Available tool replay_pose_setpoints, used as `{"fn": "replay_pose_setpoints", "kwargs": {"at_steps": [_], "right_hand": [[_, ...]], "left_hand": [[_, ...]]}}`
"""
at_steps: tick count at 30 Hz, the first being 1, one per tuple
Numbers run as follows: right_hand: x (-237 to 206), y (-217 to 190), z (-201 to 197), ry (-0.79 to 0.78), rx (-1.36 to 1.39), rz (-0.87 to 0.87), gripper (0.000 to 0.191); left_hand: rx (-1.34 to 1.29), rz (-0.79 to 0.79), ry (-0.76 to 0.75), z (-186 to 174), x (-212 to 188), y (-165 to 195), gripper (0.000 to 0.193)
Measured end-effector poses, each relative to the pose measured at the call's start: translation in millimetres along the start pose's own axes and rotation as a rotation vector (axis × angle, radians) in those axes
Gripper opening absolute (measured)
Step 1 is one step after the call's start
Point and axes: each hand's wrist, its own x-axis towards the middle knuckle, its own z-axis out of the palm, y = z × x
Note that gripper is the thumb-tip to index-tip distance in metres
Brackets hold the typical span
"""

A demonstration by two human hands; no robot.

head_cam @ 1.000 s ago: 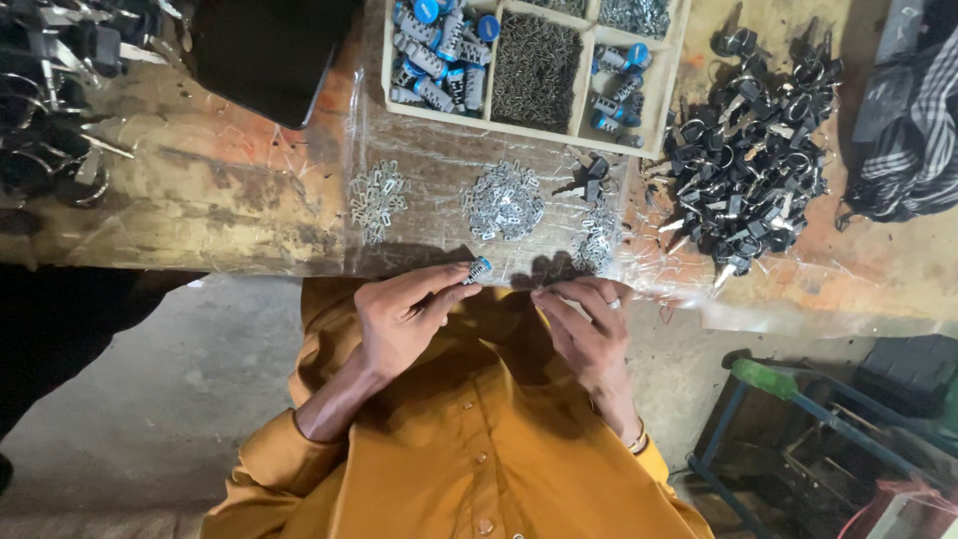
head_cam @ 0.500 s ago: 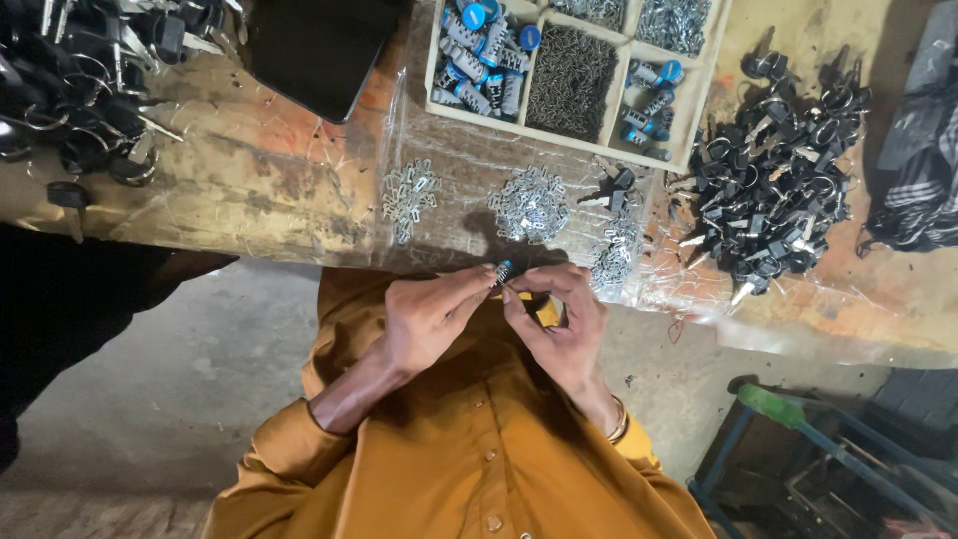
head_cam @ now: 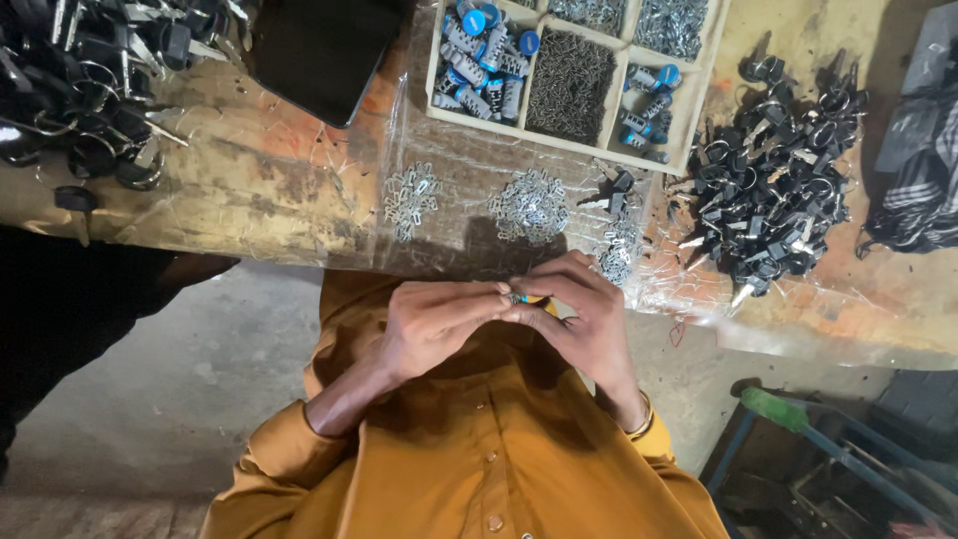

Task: The person assembles small lock cylinders at a workbench. They pick tiny pins and springs from a compartment tray, insert them into a cylinder body held in their hands, and place finished cylinders into a box, repeating the assembly cycle. They briefly touch a phone on the bench before resuming assembly.

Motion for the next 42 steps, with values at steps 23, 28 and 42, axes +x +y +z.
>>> {"fn": "replay_pose_setpoints", "kwargs": {"at_steps": [23, 28, 42], "right_hand": [[-4, 61, -50, 0.324, 1.356, -0.105, 0.019], [-24, 53, -7, 0.25, 0.875, 0.188, 0.032], [-14, 16, -1, 0.264, 0.654, 0.25, 0.031]], "left_hand": [[-0.024, -0.032, 0.091, -4, 16, 4, 0.025], [-0.102, -0.085, 0.099, -1, 16, 3, 0.021], [0.004, -0.048, 0.078, -8, 16, 2, 0.026]]}}
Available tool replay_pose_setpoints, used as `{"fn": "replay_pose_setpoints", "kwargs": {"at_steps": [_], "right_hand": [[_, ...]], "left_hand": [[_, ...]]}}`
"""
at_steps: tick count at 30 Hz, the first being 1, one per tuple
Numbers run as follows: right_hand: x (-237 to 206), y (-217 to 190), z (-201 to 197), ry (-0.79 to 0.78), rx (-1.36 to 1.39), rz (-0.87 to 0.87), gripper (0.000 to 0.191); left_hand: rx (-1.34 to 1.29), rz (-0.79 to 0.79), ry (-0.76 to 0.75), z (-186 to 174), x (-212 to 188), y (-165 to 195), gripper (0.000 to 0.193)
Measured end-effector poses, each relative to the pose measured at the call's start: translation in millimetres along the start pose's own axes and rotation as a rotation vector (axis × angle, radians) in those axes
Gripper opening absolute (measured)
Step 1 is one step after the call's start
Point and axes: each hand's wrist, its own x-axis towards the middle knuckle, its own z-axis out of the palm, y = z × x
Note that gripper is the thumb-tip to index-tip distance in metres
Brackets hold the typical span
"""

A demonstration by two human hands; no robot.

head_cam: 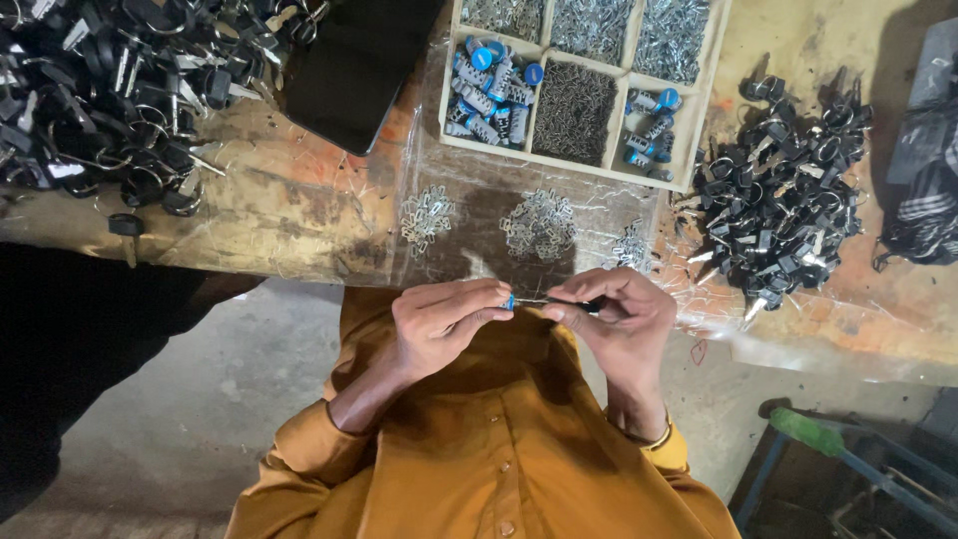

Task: The person assembles small lock cylinders at a workbench. They pick tiny pins and springs from a compartment tray, insert them into a cylinder body held in their hands, and place finished cylinders into a box, repeating the assembly cycle. They briefly touch a phone on the bench before resuming assembly.

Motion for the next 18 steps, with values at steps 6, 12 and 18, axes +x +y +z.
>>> {"fn": "replay_pose_setpoints", "kwargs": {"at_steps": [6, 12, 18], "right_hand": [[-8, 6, 9, 0.012, 0.039, -0.042, 0.031], [-4, 7, 10, -0.097, 0.011, -0.096, 0.031], [2, 12, 14, -0.087, 0.049, -0.023, 0.027]], "left_hand": [[0.014, 0.052, 0.049, 2, -3, -2, 0.031], [-0.031, 0.127, -0.002, 1, -4, -2, 0.032], [0.054, 0.108, -0.02, -4, 0, 1, 0.03]]}}
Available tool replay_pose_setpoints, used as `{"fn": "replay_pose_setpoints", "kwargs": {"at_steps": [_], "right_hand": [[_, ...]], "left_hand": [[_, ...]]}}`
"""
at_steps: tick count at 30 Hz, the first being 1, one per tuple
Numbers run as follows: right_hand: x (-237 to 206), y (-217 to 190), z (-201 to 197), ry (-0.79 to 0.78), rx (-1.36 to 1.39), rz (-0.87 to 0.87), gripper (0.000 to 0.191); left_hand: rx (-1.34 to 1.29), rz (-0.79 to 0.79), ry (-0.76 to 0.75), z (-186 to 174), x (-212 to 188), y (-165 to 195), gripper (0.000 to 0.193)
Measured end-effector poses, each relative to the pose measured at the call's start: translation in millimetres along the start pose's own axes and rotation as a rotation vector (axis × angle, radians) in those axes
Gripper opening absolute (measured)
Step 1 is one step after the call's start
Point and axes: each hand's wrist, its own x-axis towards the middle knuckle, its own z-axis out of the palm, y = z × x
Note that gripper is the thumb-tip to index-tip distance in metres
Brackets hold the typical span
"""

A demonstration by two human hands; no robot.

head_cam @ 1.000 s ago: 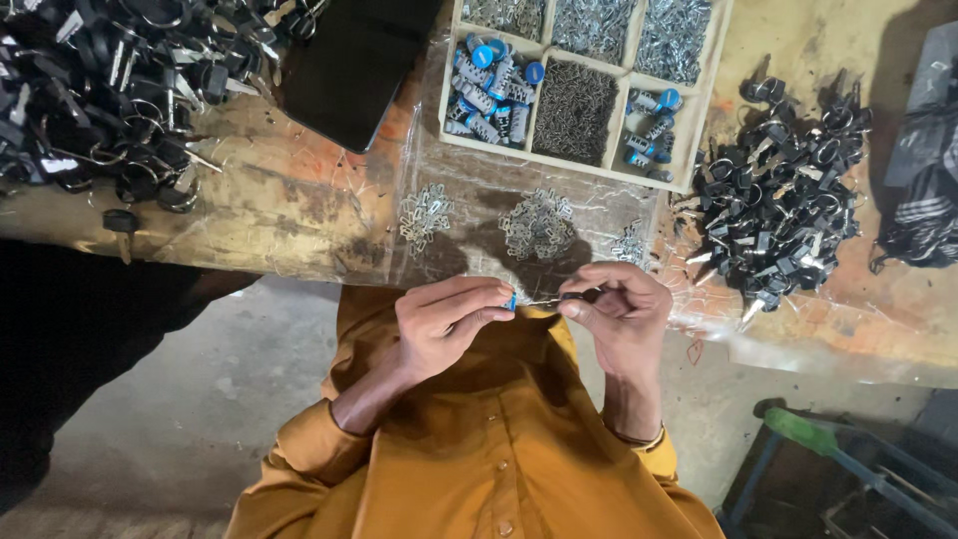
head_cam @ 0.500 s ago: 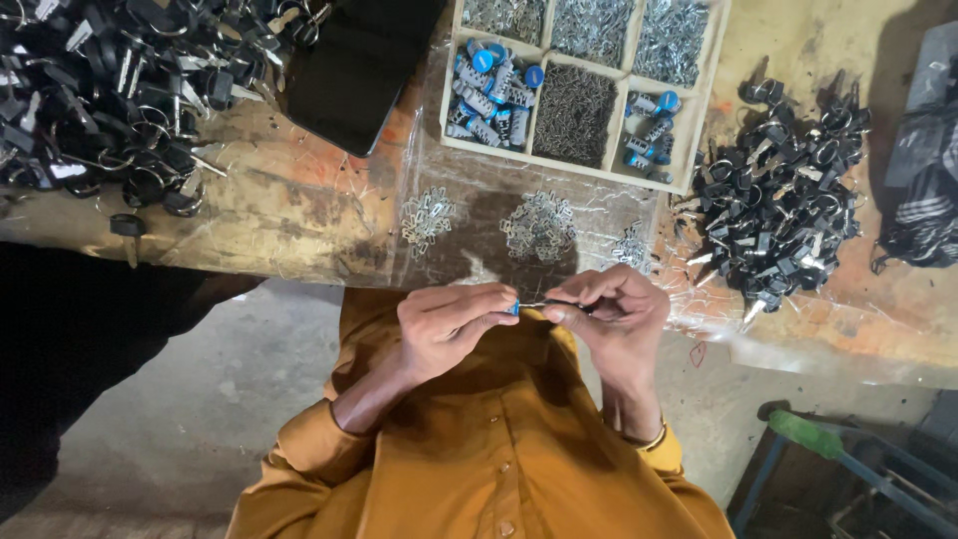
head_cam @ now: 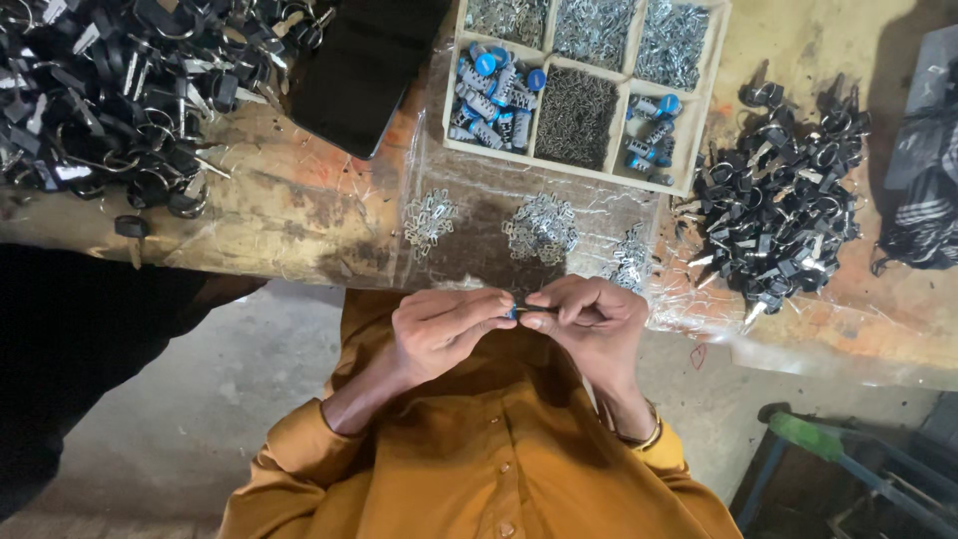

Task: The person assembles small lock cylinders at a workbench. They pick tiny pins and springs from a compartment tray, insert them into a cylinder body held in their hands, and place finished cylinders into a box, repeating the assembly cycle. They briefly touch a phone on the bench before resuming assembly.

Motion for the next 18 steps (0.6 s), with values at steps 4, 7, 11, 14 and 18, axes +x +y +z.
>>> {"fn": "replay_pose_setpoints", "kwargs": {"at_steps": [4, 7, 11, 14, 18], "right_hand": [[5, -12, -6, -0.033, -0.134, 0.086, 0.03], [11, -25, -16, -0.25, -0.385, -0.098, 0.029], [10, -27, -10, -0.202, -0.461, -0.073, 0.027], [6, -23, 1, -0.14, -0.463, -0.084, 0.025], [10, -23, -1, -0.201, -0.548, -0.147, 0.024]], "left_hand": [[-0.019, 0.002, 0.007, 3, 7, 0, 0.028], [-0.04, 0.007, -0.015, 1, 8, 1, 0.028], [-0.007, 0.017, -0.032, -4, 4, 0, 0.029], [0.001, 0.032, -0.046, -4, 2, -4, 0.031], [-0.01, 0.018, -0.074, -6, -4, -7, 0.032]]}}
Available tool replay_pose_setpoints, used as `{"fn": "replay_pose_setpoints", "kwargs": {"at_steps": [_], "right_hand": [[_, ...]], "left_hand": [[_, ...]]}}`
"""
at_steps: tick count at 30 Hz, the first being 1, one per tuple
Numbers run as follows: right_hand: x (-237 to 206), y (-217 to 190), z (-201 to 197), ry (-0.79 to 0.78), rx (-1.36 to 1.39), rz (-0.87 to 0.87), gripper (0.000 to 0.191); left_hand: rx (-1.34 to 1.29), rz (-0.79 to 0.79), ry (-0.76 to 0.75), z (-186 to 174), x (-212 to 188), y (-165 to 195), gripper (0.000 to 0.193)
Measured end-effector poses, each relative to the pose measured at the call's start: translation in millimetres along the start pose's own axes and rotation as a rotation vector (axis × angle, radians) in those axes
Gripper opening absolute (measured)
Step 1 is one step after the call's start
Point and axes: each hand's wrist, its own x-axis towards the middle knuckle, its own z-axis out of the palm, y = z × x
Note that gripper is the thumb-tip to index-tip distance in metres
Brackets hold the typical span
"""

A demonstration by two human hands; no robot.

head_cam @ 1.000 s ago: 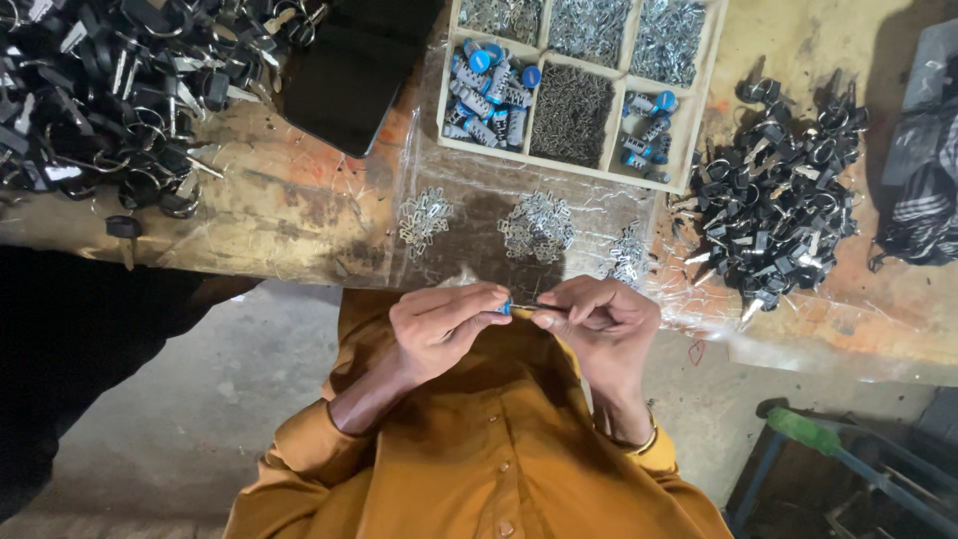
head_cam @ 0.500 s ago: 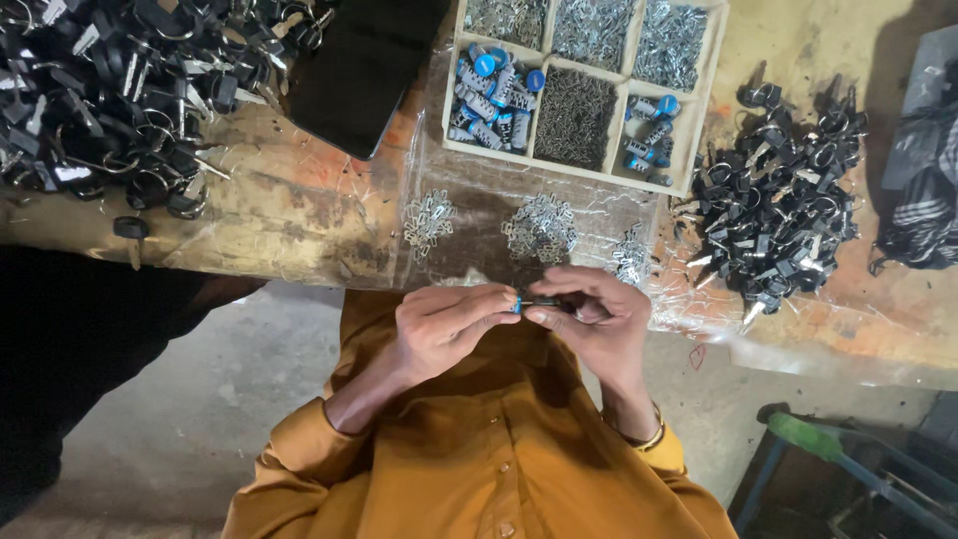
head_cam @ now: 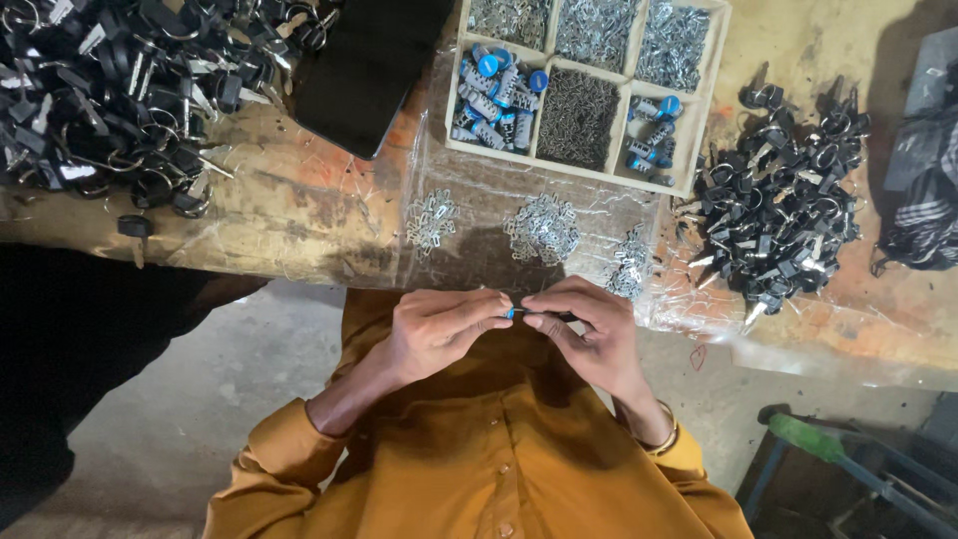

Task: The person assembles small lock cylinders at a workbench. They pick tiny pins and springs from a compartment tray, insert them into a cylinder body held in their hands, and place finished cylinders into a box, repeating the assembly cycle. They briefly touch a phone on the bench before resuming assembly.

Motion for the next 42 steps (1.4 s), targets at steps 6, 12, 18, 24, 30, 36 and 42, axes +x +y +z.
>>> {"fn": "replay_pose_setpoints", "kwargs": {"at_steps": [6, 12, 18, 24, 30, 36, 42], "right_hand": [[-10, 3, -12, -0.066, 0.052, 0.013, 0.024], [-19, 2, -29, 0.15, 0.091, 0.086, 0.028], [-12, 2, 9, 0.023, 0.07, -0.019, 0.037], [-14, 1, 16, 0.045, -0.011, -0.024, 0.033], [-22, 3, 22, 0.072, -0.08, -0.07, 0.033], [-29, 10, 27, 0.092, -0.166, -0.118, 0.034], [-36, 19, 27, 0.09, -0.165, -0.234, 0.032]], "left_hand": [[-0.039, -0.006, -0.017, 10, -14, -5, 0.032], [-0.012, -0.097, 0.092, -10, -8, -3, 0.022], [-0.215, -0.346, -0.063, -9, 11, 30, 0.025], [-0.58, -0.667, -0.116, -14, 6, 30, 0.024], [-0.749, -0.777, -0.045, -8, -2, 24, 0.019], [-0.767, -0.813, -0.011, -7, 0, 26, 0.032], [-0.653, -0.708, -0.001, -3, 0, 25, 0.05]]}}
